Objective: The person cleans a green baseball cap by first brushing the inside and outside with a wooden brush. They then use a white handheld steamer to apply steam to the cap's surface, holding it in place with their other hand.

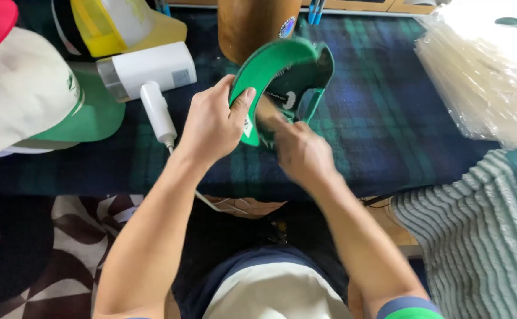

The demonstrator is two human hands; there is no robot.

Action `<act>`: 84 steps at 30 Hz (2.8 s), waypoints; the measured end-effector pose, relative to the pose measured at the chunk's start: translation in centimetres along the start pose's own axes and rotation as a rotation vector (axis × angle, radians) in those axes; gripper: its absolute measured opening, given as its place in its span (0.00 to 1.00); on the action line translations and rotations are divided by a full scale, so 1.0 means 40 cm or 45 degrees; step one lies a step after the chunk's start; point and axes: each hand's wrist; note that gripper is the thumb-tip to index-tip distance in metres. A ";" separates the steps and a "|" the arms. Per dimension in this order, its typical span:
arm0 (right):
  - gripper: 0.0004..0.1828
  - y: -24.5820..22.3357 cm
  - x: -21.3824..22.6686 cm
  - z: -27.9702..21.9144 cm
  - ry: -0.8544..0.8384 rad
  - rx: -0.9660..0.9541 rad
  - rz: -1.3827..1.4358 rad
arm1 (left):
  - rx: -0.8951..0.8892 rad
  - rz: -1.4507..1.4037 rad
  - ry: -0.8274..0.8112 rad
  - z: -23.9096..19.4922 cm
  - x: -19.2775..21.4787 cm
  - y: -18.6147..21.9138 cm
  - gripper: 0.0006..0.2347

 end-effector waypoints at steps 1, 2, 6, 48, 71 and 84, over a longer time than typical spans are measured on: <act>0.15 0.049 -0.010 -0.005 -0.002 -0.003 0.000 | 0.001 0.000 -0.003 -0.001 0.021 -0.006 0.08; 0.14 0.098 -0.020 -0.010 0.066 0.020 -0.276 | 0.002 0.056 -0.026 -0.002 0.041 -0.011 0.07; 0.18 0.161 0.054 0.038 -0.169 -0.272 -0.405 | 0.043 0.096 -0.033 -0.002 0.036 -0.043 0.09; 0.16 0.049 -0.016 -0.005 0.003 -0.215 -0.130 | 0.249 -0.975 0.413 -0.171 -0.220 -0.061 0.32; 0.13 0.212 0.143 -0.046 0.000 -0.042 -0.344 | 0.061 -0.228 0.736 -0.081 -0.183 -0.123 0.08; 0.19 0.078 0.238 0.069 -0.116 0.113 0.290 | -0.399 -0.197 0.013 0.176 -0.153 0.002 0.13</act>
Point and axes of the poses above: each hand's wrist, its own z-axis towards the middle knuckle, its own x-axis out of the back of the hand, y = z × x, and after that the axes turned 14 degrees about y, right-handed
